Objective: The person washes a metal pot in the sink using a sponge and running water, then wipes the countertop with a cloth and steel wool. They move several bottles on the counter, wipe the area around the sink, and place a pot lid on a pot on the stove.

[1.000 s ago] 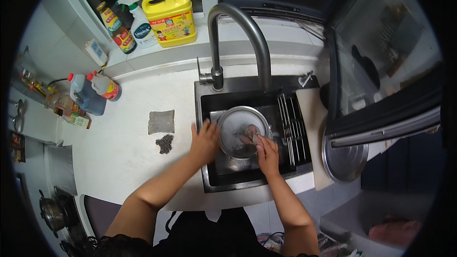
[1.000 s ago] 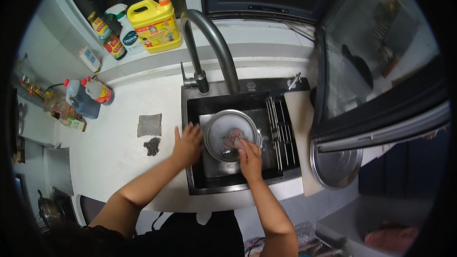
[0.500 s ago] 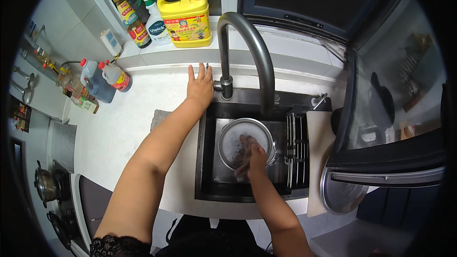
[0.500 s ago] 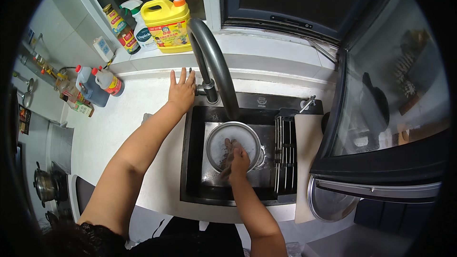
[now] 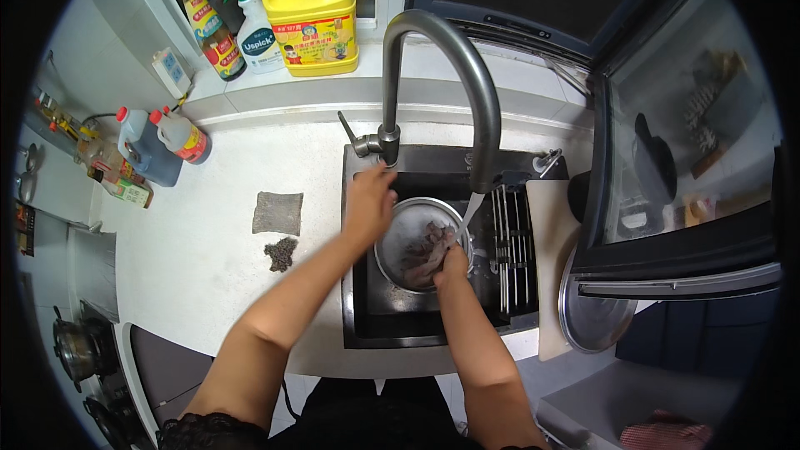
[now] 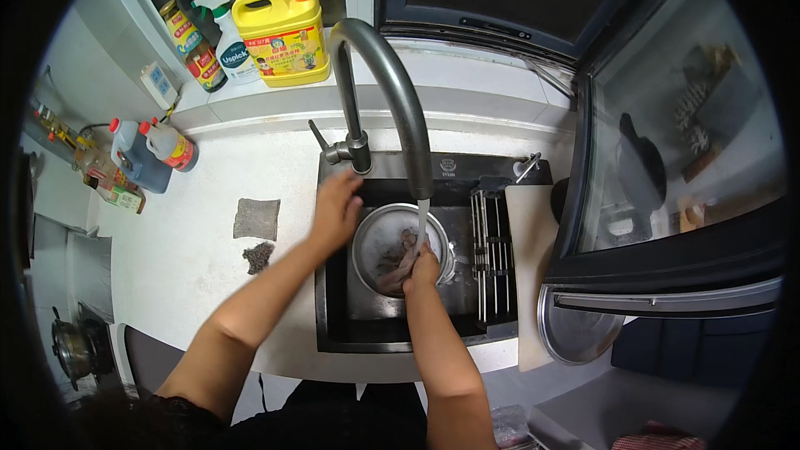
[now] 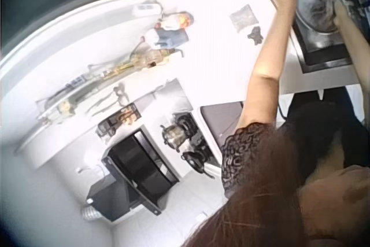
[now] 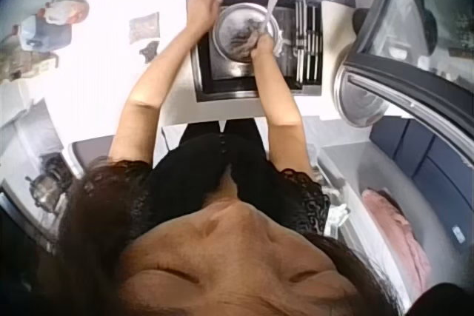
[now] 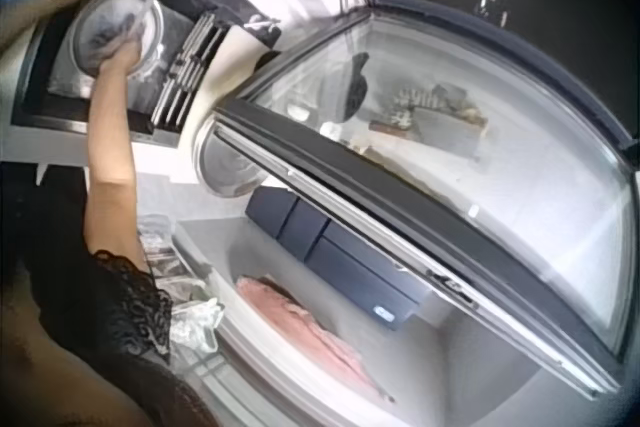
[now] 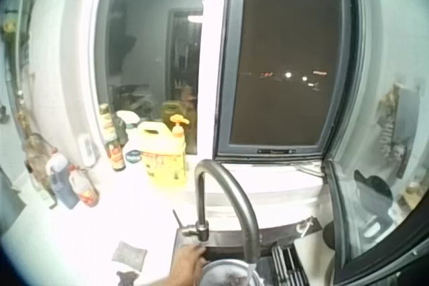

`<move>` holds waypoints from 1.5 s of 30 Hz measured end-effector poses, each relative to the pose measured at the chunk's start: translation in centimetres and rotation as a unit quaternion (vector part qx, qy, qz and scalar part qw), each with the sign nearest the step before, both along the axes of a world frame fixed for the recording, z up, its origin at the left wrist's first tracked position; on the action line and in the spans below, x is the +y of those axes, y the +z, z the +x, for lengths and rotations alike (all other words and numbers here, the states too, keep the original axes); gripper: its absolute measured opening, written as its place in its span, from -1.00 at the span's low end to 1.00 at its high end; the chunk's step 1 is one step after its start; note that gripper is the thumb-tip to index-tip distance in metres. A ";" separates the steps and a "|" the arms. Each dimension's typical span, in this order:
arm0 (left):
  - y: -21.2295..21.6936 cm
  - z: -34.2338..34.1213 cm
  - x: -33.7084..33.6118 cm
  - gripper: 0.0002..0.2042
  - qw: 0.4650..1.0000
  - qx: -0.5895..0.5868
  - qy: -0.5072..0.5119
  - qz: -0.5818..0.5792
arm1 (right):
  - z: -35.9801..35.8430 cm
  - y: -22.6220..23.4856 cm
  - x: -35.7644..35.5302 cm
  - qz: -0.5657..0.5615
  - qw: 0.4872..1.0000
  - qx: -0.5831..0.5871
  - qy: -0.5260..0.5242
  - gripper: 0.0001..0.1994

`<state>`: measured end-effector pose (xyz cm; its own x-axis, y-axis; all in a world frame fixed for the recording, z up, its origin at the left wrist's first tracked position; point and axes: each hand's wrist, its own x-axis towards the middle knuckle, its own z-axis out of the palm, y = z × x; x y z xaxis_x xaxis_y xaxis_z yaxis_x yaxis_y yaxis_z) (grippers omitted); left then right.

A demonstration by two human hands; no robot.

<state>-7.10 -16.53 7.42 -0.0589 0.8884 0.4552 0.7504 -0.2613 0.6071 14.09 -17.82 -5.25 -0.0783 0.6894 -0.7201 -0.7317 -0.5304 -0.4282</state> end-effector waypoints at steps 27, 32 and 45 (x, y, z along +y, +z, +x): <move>-13.7 5.9 -2.6 -0.66 0.676 -0.611 0.318 -0.261 | 6.1 -1.0 1.6 0.197 0.887 -0.312 0.277 -0.60; -12.7 7.5 -5.5 -0.52 0.730 -0.472 0.267 -0.416 | 3.4 -2.6 0.4 0.427 0.465 -0.643 0.433 -0.42; -16.5 9.0 -8.2 -0.46 0.442 -0.736 0.164 -0.485 | 1.4 -5.3 -1.3 0.347 0.418 -0.638 0.545 -0.54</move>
<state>1.86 -24.68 -9.05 0.1456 0.4561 -0.8779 -0.7447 0.6347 0.2062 15.52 -19.16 -10.55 -0.4762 0.8228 -0.3101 0.8426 0.3262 -0.4284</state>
